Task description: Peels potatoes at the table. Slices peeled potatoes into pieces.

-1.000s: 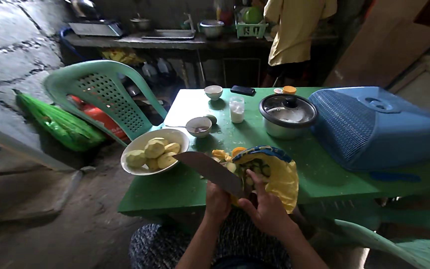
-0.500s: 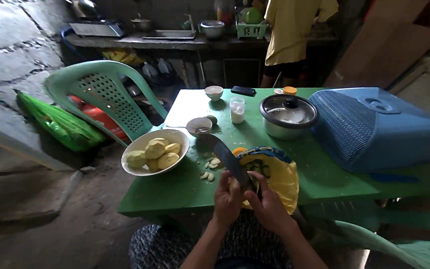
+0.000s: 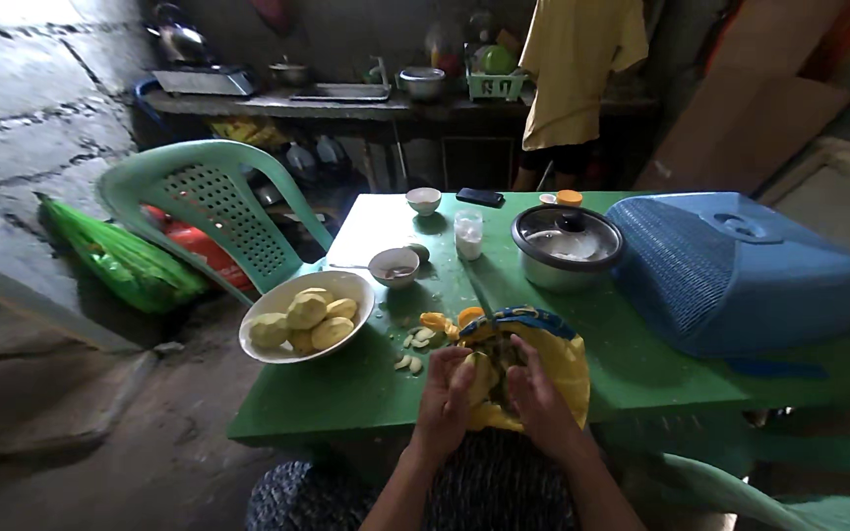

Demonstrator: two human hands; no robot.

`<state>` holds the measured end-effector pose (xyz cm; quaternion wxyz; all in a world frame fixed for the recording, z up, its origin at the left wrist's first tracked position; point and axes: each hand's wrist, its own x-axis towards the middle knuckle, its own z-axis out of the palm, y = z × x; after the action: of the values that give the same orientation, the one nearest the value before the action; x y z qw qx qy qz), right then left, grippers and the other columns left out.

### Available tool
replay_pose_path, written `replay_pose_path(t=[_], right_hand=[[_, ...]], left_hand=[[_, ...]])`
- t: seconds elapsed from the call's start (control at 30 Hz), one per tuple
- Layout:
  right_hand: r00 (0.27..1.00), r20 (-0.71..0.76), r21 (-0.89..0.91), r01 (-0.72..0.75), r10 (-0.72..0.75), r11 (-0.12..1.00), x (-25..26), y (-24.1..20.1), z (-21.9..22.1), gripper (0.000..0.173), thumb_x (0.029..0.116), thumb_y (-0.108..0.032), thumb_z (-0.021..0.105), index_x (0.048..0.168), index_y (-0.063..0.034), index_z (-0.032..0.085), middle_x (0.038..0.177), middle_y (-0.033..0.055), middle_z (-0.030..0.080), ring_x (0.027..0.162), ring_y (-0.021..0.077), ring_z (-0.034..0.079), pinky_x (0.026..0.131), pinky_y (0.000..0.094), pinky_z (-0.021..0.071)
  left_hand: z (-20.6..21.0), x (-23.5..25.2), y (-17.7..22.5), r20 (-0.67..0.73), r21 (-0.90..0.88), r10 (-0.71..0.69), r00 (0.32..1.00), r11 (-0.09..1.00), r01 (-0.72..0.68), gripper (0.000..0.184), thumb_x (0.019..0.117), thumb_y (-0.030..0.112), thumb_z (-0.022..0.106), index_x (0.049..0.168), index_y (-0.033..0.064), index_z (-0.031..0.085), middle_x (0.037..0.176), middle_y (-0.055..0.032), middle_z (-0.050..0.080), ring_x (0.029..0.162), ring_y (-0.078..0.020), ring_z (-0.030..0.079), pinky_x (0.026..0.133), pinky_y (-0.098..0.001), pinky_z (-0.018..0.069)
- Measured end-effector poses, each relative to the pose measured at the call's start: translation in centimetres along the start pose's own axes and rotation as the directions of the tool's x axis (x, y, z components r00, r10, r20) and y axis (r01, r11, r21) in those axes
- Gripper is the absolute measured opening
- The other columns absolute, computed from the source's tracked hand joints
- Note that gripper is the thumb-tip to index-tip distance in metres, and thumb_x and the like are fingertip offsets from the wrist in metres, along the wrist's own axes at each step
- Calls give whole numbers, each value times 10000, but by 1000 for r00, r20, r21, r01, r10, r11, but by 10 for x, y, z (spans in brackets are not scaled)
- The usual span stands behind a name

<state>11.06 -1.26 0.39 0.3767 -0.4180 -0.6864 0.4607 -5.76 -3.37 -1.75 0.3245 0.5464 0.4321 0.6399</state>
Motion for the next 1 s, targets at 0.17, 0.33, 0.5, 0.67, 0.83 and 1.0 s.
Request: replay_pose_path(t=[0.17,0.33,0.5,0.67,0.83,1.0], right_hand=[[988,43,-227,157,-152,961,-15,-4,9,820,1013,-648,417,1588,-72,319,817,88,687,601,183,620,561,444,565],[978,41,-350,205,-204,914,-21,-7,16,848,997,-692,381,1589,-87,336,713,68,662,542,213,611,500,469,545],[967,-11,-421,228,-256,878,-22,-6,21,818,1000,-699,354,1559,-103,394,658,49,642,516,211,608,469,463,531],[972,-75,-354,184,-224,917,-20,-5,25,733,1011,-638,434,1485,-78,447,681,24,642,523,173,598,473,433,532],[995,-80,-161,44,-57,986,-5,-6,20,551,1065,-473,451,1417,-49,465,779,38,652,624,149,626,582,395,561],[998,-42,-56,53,-55,997,-7,-4,15,607,1073,-429,448,1519,-24,371,920,66,672,670,94,605,632,328,558]], left_hand=[[-1,0,-5,-35,198,57,998,979,-49,652,1036,469,491,1327,-113,446,1099,-93,664,949,-41,662,855,-272,584],[-5,-2,-9,14,282,173,985,944,-170,485,1041,247,458,1306,-154,519,1249,-217,632,1141,-107,620,1026,-293,498],[-4,-8,-6,18,315,225,974,923,-219,577,1050,390,465,1242,-143,572,1200,-203,651,1130,-88,621,1020,-278,502],[4,-15,-5,1,319,187,982,931,-178,690,1052,469,419,1296,-174,480,1169,-171,654,1081,-24,629,972,-231,529],[4,-14,-5,44,116,140,989,983,-144,614,1041,489,469,1274,-74,543,1182,-89,649,1042,-49,634,912,-271,559],[3,-9,7,-27,-165,-120,992,980,114,485,1019,330,555,1336,-32,495,1127,-73,670,971,-129,677,853,-334,594]])
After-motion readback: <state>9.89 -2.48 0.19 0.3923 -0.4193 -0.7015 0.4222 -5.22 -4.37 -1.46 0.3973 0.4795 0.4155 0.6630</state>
